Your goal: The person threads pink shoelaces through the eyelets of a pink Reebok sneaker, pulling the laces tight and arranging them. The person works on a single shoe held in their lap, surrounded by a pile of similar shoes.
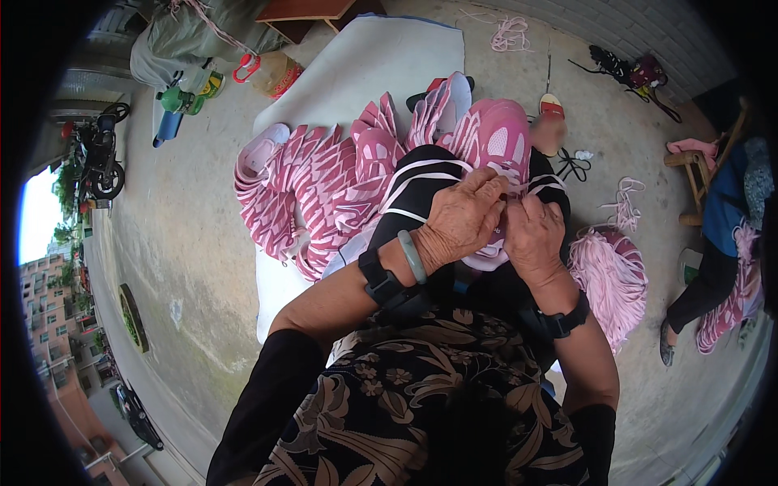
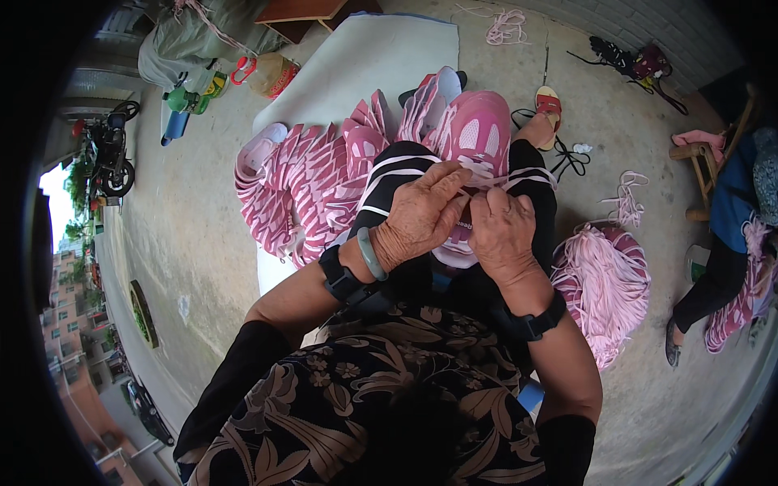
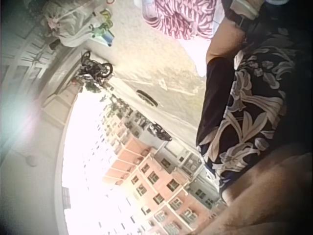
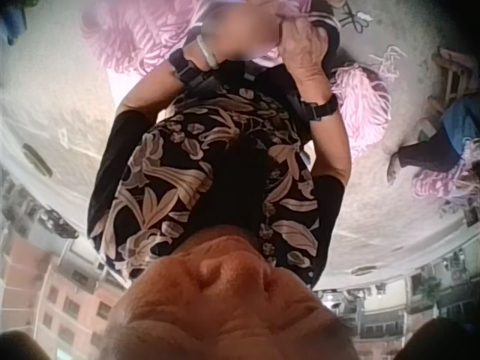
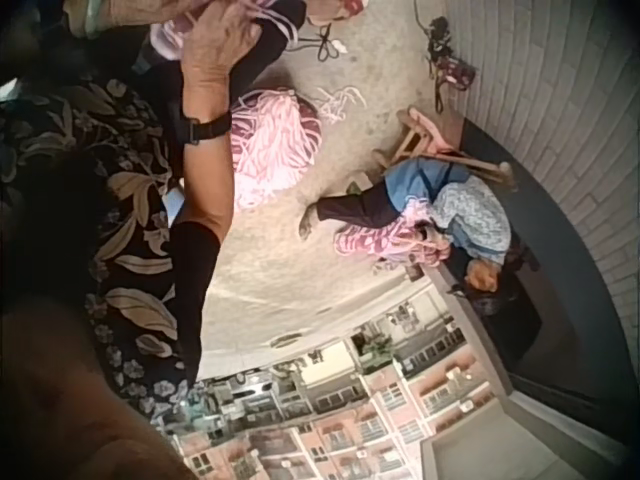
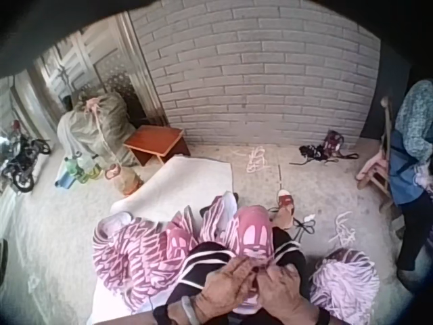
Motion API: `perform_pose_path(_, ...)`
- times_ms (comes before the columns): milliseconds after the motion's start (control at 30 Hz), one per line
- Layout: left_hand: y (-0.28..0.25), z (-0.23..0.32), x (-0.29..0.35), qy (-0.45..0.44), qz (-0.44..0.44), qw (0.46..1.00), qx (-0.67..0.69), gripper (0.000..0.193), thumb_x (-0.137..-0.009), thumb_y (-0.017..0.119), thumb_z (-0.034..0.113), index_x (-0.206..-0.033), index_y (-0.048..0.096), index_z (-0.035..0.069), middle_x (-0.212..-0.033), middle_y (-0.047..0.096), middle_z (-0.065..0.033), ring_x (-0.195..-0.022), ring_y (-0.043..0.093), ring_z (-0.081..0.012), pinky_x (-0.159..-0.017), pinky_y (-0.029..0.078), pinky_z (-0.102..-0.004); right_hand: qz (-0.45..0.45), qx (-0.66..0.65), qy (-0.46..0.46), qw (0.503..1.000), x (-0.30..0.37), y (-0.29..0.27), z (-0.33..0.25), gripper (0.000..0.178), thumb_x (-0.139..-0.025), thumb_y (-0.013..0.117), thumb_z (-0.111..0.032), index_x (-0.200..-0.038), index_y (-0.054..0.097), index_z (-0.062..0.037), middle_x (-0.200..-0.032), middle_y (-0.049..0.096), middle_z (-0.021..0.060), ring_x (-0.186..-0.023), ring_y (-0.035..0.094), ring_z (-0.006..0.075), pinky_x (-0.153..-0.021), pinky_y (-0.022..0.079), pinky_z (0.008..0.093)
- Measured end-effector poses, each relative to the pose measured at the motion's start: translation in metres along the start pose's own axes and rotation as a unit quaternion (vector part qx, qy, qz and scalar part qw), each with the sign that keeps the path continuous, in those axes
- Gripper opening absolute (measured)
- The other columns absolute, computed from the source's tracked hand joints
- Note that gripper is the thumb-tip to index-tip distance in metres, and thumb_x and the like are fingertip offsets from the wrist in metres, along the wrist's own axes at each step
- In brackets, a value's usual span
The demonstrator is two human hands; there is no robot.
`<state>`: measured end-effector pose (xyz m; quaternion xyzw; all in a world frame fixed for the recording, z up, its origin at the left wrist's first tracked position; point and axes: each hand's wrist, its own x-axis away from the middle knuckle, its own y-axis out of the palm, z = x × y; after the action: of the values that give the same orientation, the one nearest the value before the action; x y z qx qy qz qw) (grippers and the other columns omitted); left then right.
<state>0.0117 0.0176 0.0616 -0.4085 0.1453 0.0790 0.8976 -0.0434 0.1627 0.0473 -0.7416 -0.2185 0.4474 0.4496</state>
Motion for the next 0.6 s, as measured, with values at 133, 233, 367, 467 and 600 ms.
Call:
perform_pose_path(133, 0.013, 0.009, -0.009, 0.024, -0.146, 0.988, 0.048, 0.021, -0.080, 0.054, 0.013, -0.098, 0.059, 0.004, -0.085, 0.060, -0.0145, -0.083, 0.058, -0.0327, -0.070, 0.048, -0.0383, 0.035, -0.021, -0.027, 0.999, 0.031, -0.033, 0.005, 0.012, -0.066, 0.058, -0.006, -0.078, 0.054, -0.0044, -0.073, 0.043, 0.0064, -0.063, 0.049, 0.0206, -0.059, 0.036, 0.0342)
perform_pose_path(233, 0.023, -0.002, -0.009, 0.072, -0.171, 0.978, 0.094, 0.012, -0.081, 0.057, 0.015, -0.086, 0.060, 0.004, -0.073, 0.056, -0.0133, -0.068, 0.055, -0.0319, -0.062, 0.044, -0.0382, 0.059, -0.052, -0.019, 0.997, 0.034, -0.034, 0.008, 0.013, -0.066, 0.058, -0.005, -0.078, 0.054, -0.0050, -0.070, 0.042, 0.0060, -0.061, 0.049, 0.0208, -0.058, 0.035, 0.0341)
perform_pose_path(367, 0.005, -0.004, -0.012, -0.019, -0.204, 0.950, 0.234, 0.007, -0.075, 0.064, 0.003, -0.081, 0.061, 0.002, -0.068, 0.056, -0.0105, -0.066, 0.057, -0.0257, -0.060, 0.045, -0.0318, 0.063, -0.124, 0.025, 0.990, 0.030, -0.022, 0.008, 0.014, -0.066, 0.061, -0.006, -0.079, 0.055, -0.0069, -0.070, 0.046, 0.0048, -0.060, 0.049, 0.0222, -0.058, 0.036, 0.0340)
perform_pose_path(467, -0.006, -0.012, -0.006, -0.003, -0.166, 0.975, 0.147, 0.009, -0.073, 0.065, 0.003, -0.082, 0.062, 0.002, -0.069, 0.057, -0.0098, -0.067, 0.058, -0.0247, -0.060, 0.045, -0.0309, 0.057, -0.176, 0.063, 0.981, 0.021, -0.010, 0.004, 0.013, -0.067, 0.063, -0.009, -0.078, 0.056, -0.0079, -0.072, 0.050, 0.0045, -0.062, 0.050, 0.0228, -0.059, 0.036, 0.0337)
perform_pose_path(600, -0.008, -0.014, -0.001, 0.018, -0.047, 0.995, -0.089, 0.009, -0.069, 0.064, 0.003, -0.079, 0.063, 0.003, -0.076, 0.059, -0.0073, -0.069, 0.058, -0.0243, -0.062, 0.047, -0.0331, 0.001, -0.187, 0.135, 0.973, 0.018, 0.003, 0.001, 0.024, -0.068, 0.068, -0.014, -0.086, 0.053, -0.0081, -0.077, 0.054, 0.0064, -0.063, 0.052, 0.0260, -0.061, 0.039, 0.0357)
